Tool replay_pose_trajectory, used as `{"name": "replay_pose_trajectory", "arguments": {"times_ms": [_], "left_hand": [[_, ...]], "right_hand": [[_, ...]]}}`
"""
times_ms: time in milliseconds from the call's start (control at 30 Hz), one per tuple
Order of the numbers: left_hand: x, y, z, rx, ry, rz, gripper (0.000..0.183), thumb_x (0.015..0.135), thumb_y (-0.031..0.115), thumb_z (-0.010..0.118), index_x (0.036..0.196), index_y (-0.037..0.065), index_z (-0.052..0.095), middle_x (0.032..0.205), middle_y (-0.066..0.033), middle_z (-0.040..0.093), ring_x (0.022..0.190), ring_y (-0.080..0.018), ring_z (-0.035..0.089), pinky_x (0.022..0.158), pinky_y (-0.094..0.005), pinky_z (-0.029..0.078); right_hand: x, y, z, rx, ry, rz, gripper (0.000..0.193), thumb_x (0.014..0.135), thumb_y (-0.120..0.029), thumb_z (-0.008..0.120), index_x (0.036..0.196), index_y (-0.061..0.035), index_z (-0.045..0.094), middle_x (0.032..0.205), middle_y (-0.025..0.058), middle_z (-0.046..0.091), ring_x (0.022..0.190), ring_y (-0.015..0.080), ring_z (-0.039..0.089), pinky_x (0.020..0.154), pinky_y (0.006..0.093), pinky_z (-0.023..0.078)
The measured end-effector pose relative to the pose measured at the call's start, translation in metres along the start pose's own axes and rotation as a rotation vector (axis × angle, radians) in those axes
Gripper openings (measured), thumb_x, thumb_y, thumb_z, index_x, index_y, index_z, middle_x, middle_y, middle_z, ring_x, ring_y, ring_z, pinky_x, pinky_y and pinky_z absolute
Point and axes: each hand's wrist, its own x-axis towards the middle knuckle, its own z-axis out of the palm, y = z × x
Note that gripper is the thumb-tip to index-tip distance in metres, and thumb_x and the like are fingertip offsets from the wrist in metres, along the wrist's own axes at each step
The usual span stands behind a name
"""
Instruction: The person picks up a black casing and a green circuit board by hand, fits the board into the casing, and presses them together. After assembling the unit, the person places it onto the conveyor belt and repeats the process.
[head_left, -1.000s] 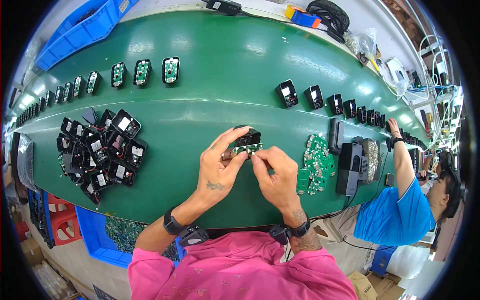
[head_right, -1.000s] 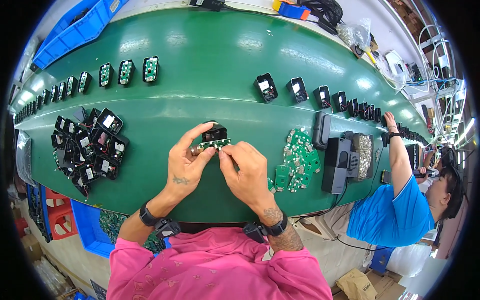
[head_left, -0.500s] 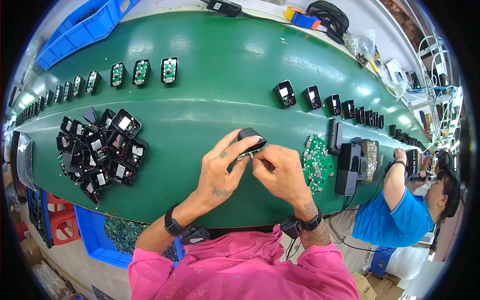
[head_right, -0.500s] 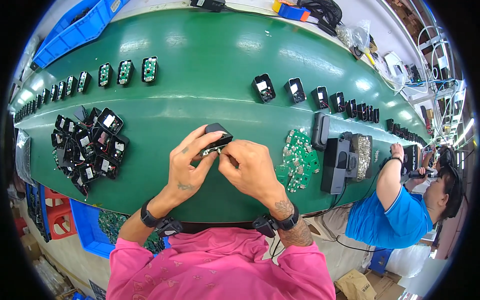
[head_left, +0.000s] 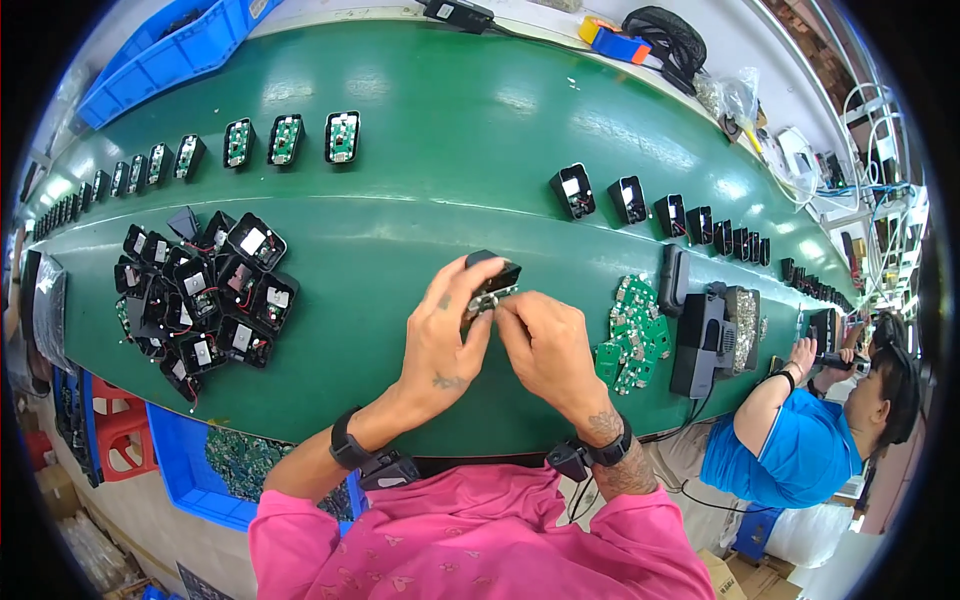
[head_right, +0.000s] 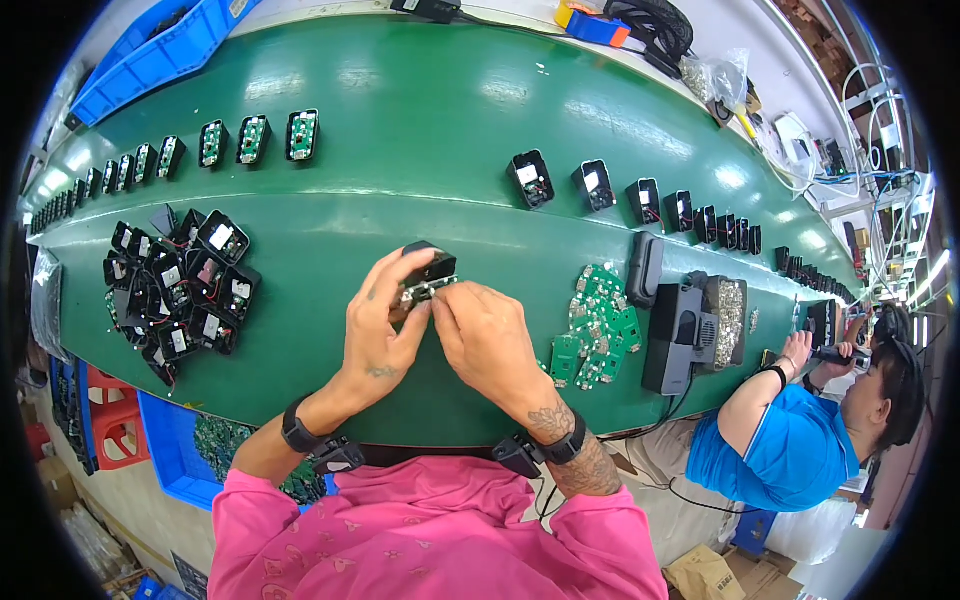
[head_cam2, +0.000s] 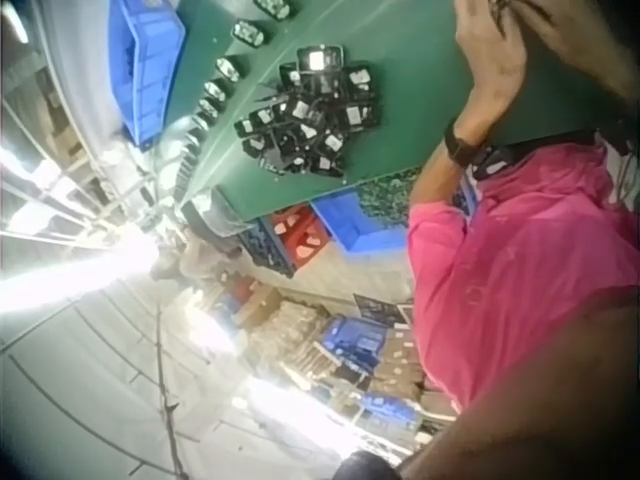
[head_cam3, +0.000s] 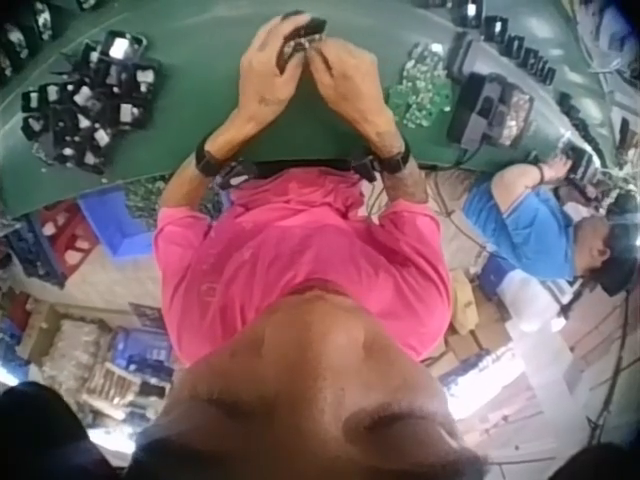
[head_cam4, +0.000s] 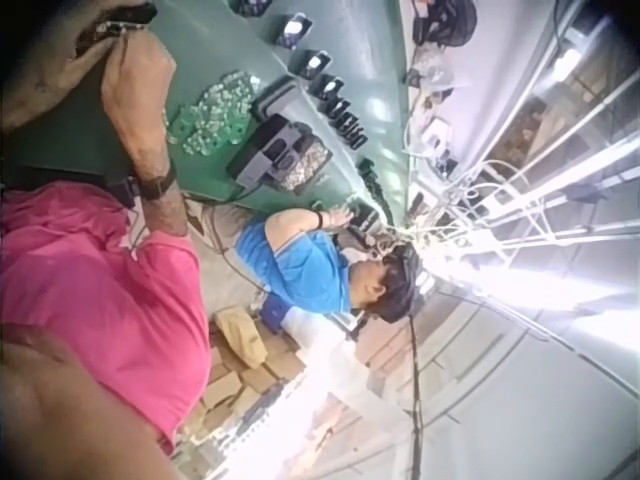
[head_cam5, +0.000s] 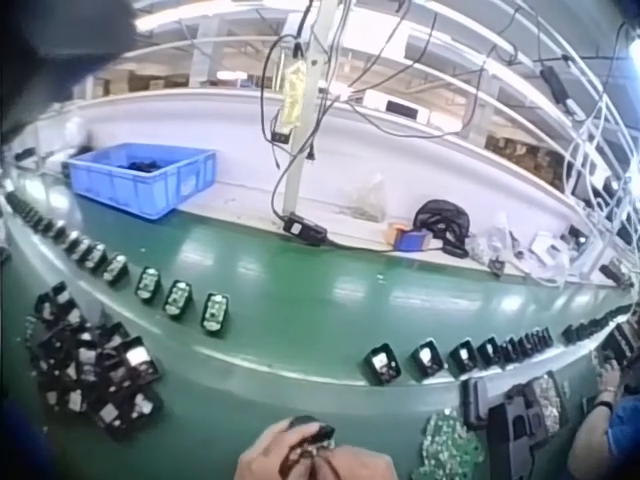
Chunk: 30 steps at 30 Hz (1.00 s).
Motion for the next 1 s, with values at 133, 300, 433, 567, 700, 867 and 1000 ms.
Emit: {"name": "replay_pose_trajectory", "arguments": {"times_ms": [133,300,433,567,700,867,1000], "left_hand": [[0.01,-0.003,-0.005,-0.467,0.023,-0.219,0.045,0.091,-0.005,0.059,0.135,0.007,0.053,0.121,-0.0136,0.062,0.099,-0.02,0.067,0.082,-0.0315,0.059],[0.012,-0.002,-0.011,-0.57,-0.153,-0.379,0.054,0.085,-0.011,0.06,0.135,0.007,0.053,0.129,-0.013,0.053,0.102,-0.0203,0.066,0.08,-0.0297,0.062],[0.014,0.0,-0.011,-0.394,-0.148,-0.281,0.058,0.08,-0.014,0.064,0.135,0.005,0.054,0.128,-0.0111,0.057,0.104,-0.0175,0.064,0.081,-0.0286,0.061],[0.012,-0.007,-0.006,-0.225,-0.097,-0.159,0.056,0.078,-0.014,0.063,0.131,0.005,0.058,0.128,-0.0125,0.056,0.107,-0.0198,0.063,0.082,-0.029,0.061],[0.01,-0.009,-0.004,-0.172,-0.076,-0.11,0.056,0.079,-0.015,0.062,0.131,0.006,0.059,0.128,-0.0141,0.055,0.103,-0.0203,0.065,0.077,-0.0294,0.061],[0.008,-0.003,0.0,-0.168,-0.052,-0.083,0.044,0.083,-0.011,0.064,0.125,0.002,0.063,0.129,-0.0133,0.056,0.1,-0.0171,0.065,0.073,-0.0269,0.061],[0.007,-0.007,-0.004,-0.308,-0.004,-0.111,0.037,0.086,-0.009,0.063,0.121,0.001,0.065,0.128,-0.0128,0.058,0.099,-0.015,0.064,0.071,-0.0253,0.06]], "right_hand": [[0.004,-0.009,-0.002,0.044,0.191,0.21,0.013,0.092,-0.011,0.068,0.091,0.0022,0.066,0.069,0.0071,0.063,0.056,0.0132,0.057,0.051,0.0287,0.044],[0.008,0.003,-0.004,0.122,0.039,0.356,0.018,0.092,-0.013,0.069,0.091,0.004,0.066,0.065,0.0021,0.061,0.058,0.0046,0.051,0.051,0.0228,0.041],[0.001,0.0,0.001,0.272,0.117,0.445,0.016,0.093,-0.012,0.07,0.091,0.0033,0.065,0.067,-0.0018,0.06,0.06,0.0029,0.05,0.051,0.021,0.04],[-0.003,-0.006,0.021,0.536,0.182,0.335,0.014,0.093,-0.009,0.069,0.096,0.0046,0.065,0.078,0.0019,0.063,0.069,0.0063,0.057,0.061,0.0216,0.047],[-0.005,0.008,0.02,0.522,0.185,0.374,0.014,0.097,-0.01,0.064,0.091,0.0019,0.065,0.075,-0.0013,0.059,0.063,0.0036,0.051,0.054,0.0189,0.04],[0.002,0.014,-0.002,0.589,0.109,0.481,0.027,0.101,-0.018,0.06,0.079,-0.0024,0.061,0.065,-0.0052,0.054,0.053,0.0006,0.042,0.046,0.0187,0.029],[0.009,0.004,-0.004,0.462,0.045,0.428,0.03,0.098,-0.017,0.064,0.074,-0.0004,0.058,0.064,-0.0054,0.052,0.062,0.0023,0.042,0.051,0.0226,0.033]]}}
